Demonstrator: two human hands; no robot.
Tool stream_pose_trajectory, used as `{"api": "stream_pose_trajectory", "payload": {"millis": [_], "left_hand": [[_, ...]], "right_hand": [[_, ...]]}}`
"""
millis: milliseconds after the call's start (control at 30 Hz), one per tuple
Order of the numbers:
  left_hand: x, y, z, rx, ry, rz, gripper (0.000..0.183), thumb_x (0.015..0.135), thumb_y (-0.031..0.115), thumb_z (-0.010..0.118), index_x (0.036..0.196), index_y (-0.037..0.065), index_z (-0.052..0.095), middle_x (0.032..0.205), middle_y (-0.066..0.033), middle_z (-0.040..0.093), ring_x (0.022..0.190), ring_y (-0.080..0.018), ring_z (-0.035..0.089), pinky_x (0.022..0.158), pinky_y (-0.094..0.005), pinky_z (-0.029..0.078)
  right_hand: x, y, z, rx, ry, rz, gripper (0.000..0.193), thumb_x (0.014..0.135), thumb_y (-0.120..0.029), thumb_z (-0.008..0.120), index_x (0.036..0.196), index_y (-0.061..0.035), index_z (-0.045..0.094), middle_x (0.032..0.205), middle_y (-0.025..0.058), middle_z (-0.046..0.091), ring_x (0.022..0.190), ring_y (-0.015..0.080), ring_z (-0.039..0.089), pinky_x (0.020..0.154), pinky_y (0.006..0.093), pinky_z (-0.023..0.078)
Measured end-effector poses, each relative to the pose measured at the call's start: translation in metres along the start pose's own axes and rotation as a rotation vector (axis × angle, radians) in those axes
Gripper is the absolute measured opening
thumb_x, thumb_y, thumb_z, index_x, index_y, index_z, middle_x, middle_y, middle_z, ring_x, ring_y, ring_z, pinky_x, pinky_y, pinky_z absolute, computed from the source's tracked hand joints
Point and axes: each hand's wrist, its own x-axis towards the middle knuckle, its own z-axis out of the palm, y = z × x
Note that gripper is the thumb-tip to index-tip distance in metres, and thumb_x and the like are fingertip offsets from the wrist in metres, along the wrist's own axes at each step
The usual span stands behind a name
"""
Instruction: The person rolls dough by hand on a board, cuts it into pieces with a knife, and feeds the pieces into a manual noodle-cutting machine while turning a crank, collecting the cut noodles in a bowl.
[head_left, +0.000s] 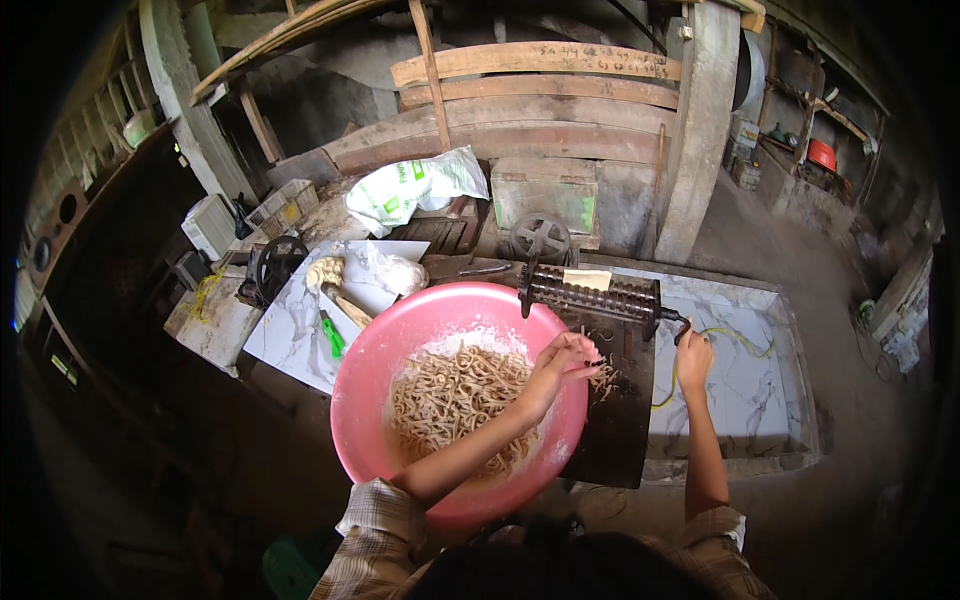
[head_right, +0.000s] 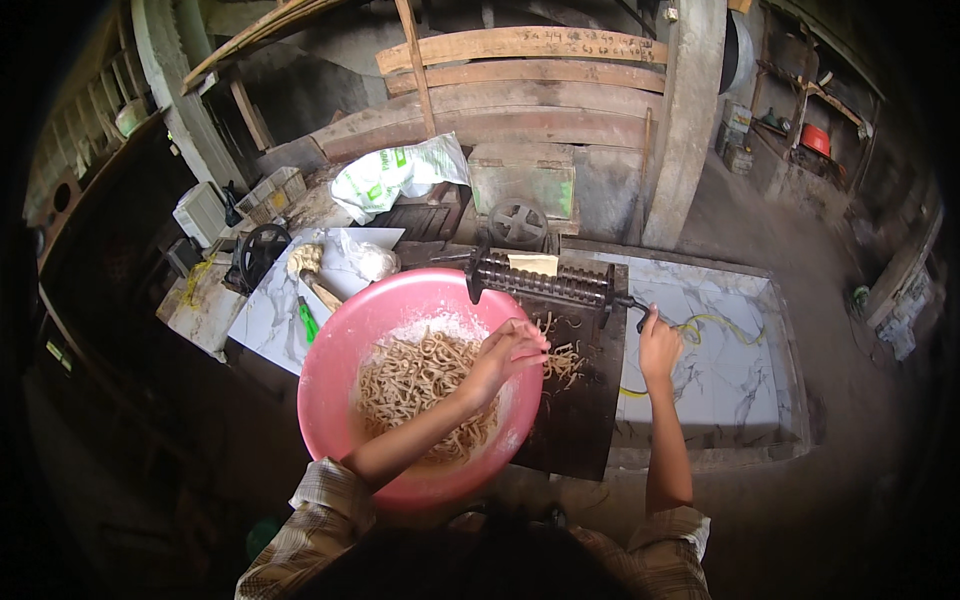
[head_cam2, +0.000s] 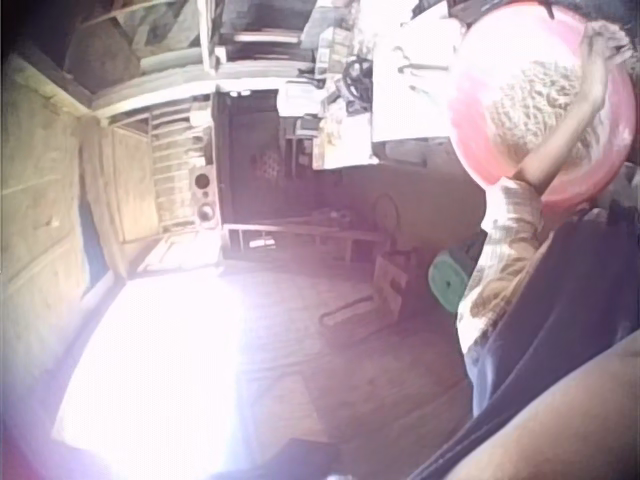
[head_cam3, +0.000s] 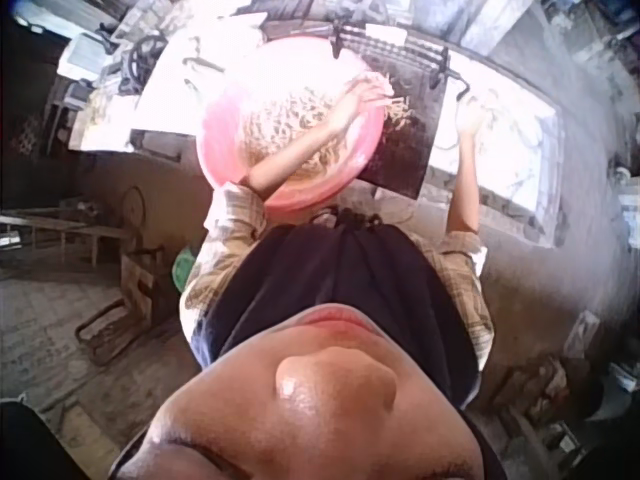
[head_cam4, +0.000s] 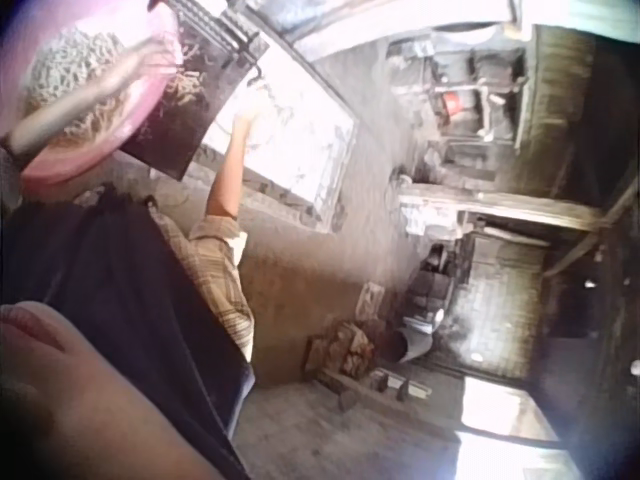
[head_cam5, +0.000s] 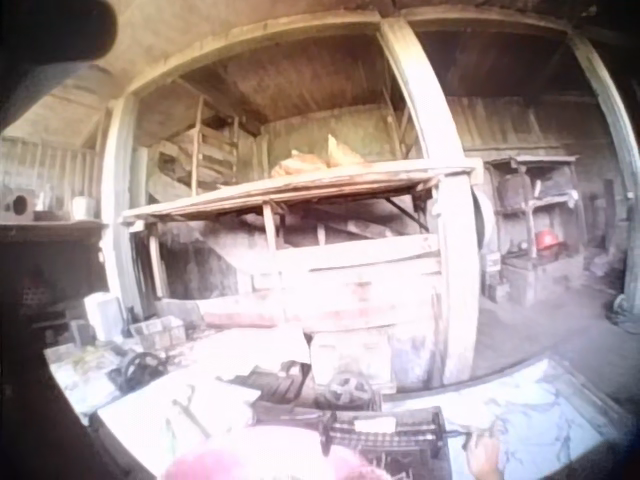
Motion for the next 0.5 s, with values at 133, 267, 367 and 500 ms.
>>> {"api": "stream_pose_trajectory", "payload": {"millis": [133,267,367,500], "left_hand": [[0.025,0.0,0.019,-0.48,0.295,-0.13,0.027,0.096,0.024,0.039,0.117,0.007,0.04,0.12,-0.0083,0.045,0.116,-0.0205,0.046,0.102,-0.038,0.04],[0.05,-0.008,0.026,-0.866,0.364,-0.139,0.025,0.097,0.027,0.034,0.116,0.01,0.036,0.117,-0.0079,0.04,0.114,-0.0251,0.044,0.101,-0.0545,0.037],[0.056,-0.008,0.029,-0.929,0.449,-0.128,0.026,0.098,0.029,0.029,0.114,0.01,0.036,0.116,-0.0082,0.038,0.111,-0.0288,0.044,0.1,-0.0623,0.034],[0.068,-0.003,0.032,-0.925,0.439,-0.078,0.034,0.097,0.037,0.028,0.113,0.009,0.039,0.116,-0.0095,0.04,0.113,-0.0295,0.043,0.101,-0.0609,0.032]], "right_hand": [[-0.042,-0.009,-0.039,-0.07,-0.092,-0.05,0.052,0.094,-0.035,0.038,0.064,0.0007,0.061,0.063,0.0237,0.059,0.063,0.0423,0.057,0.06,0.0501,0.043],[-0.066,-0.027,-0.089,-0.039,-0.108,-0.076,0.046,0.092,-0.029,0.044,0.062,-0.0002,0.064,0.055,0.0238,0.054,0.051,0.041,0.054,0.055,0.0486,0.044],[-0.071,-0.036,-0.111,-0.129,-0.067,-0.207,0.041,0.09,-0.026,0.048,0.061,-0.0021,0.063,0.049,0.0197,0.052,0.047,0.0376,0.052,0.054,0.0457,0.044],[-0.054,-0.063,-0.163,-0.168,0.013,-0.314,0.036,0.088,-0.022,0.052,0.058,-0.0041,0.061,0.047,0.0156,0.051,0.042,0.0328,0.049,0.053,0.0397,0.043]]}}
